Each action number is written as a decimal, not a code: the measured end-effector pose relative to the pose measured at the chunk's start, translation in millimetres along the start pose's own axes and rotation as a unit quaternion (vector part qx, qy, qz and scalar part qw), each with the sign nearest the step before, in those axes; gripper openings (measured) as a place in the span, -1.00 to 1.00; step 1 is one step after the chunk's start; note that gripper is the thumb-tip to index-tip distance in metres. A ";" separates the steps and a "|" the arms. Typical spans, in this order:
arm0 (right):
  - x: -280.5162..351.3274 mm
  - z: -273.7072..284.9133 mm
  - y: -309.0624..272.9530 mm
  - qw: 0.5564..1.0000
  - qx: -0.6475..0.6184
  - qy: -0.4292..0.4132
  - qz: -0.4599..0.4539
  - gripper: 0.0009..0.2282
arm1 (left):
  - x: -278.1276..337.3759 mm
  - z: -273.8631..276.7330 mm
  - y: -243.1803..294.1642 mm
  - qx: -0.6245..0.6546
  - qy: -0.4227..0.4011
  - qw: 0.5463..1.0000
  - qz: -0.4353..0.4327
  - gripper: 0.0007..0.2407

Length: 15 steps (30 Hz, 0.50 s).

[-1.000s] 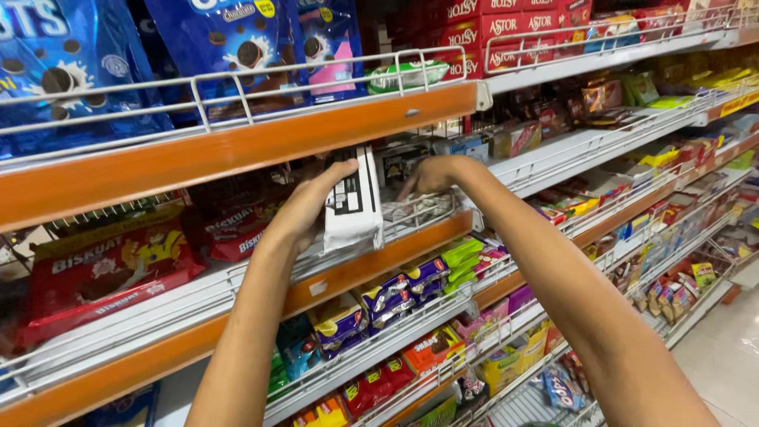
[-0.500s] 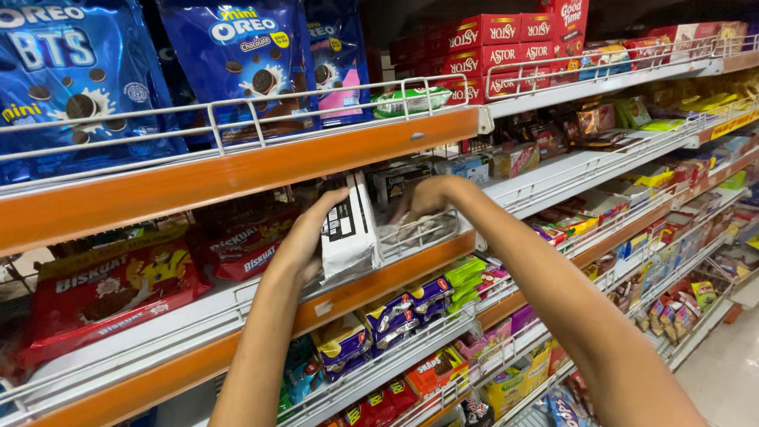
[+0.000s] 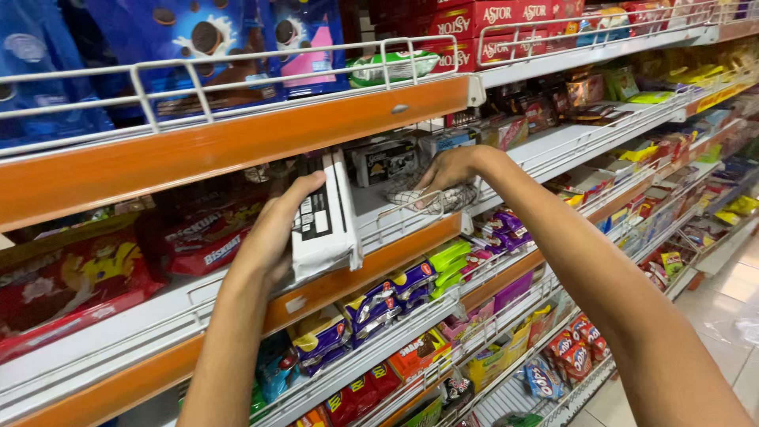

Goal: The person scans items in a retail aisle using a handheld barcode scanner, then wipes a shelf with a cloth and places a box of items onto the shelf.

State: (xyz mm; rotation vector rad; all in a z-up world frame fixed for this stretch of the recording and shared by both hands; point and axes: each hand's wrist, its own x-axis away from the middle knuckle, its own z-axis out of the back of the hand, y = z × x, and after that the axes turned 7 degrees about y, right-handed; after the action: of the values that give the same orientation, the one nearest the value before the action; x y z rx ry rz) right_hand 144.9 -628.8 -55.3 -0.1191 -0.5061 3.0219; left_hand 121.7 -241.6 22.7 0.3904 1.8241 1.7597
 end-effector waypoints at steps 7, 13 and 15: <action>45.9 31.3 76.2 0.941 0.052 0.039 -0.331 -0.35 | 4.3 -6.2 1.0 -0.011 0.048 0.999 0.011 -0.67; 22.0 23.0 80.1 0.981 0.140 0.031 -0.128 -0.35 | 3.8 -8.2 1.0 -0.019 0.065 0.997 0.026 -0.71; 17.6 19.5 98.3 0.987 0.126 0.036 -0.093 -0.39 | 3.4 -8.8 -0.1 -0.023 0.075 0.997 0.027 -0.72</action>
State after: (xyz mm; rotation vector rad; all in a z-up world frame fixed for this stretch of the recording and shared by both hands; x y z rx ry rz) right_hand 119.7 -726.3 -70.2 -0.1561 -0.1191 2.8542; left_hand 113.9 -246.8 21.7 0.3000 1.8877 1.9094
